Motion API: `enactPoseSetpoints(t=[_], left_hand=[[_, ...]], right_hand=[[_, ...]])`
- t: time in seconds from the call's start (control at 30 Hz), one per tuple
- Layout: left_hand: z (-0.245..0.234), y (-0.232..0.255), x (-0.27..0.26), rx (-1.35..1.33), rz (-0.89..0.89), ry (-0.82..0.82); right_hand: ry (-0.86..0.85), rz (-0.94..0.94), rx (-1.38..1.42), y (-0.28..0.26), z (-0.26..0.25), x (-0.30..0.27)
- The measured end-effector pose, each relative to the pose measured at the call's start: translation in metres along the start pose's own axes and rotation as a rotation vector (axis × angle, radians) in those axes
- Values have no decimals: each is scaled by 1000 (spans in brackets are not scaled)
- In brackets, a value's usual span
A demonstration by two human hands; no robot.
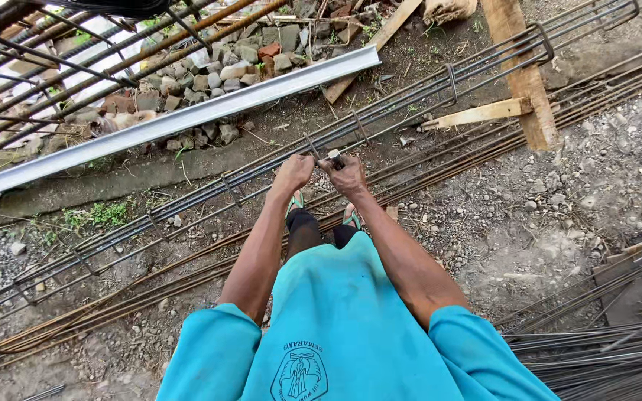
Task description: The person uses pliers to twist and secure wire ties around intersections of a rebar grid. They repeatedly grab wire ties, wrap them around the rebar, and twist them tight to fasten the structure.
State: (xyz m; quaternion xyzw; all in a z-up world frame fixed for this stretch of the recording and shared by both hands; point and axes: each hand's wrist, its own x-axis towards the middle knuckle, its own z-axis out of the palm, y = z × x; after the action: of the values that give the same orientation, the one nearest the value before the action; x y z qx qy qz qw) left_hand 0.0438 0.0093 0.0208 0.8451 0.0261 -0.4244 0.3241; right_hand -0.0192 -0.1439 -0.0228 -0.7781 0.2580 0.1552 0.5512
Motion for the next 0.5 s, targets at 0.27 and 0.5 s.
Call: enactPoseSetpoints(t=[0.27,0.5], left_hand=[[45,-54,42,-288,115,298],[25,-17,-18,-333,276,289]], right_hand=[[16,10,21,24,8,15],[63,-31,-22,36,14,24]])
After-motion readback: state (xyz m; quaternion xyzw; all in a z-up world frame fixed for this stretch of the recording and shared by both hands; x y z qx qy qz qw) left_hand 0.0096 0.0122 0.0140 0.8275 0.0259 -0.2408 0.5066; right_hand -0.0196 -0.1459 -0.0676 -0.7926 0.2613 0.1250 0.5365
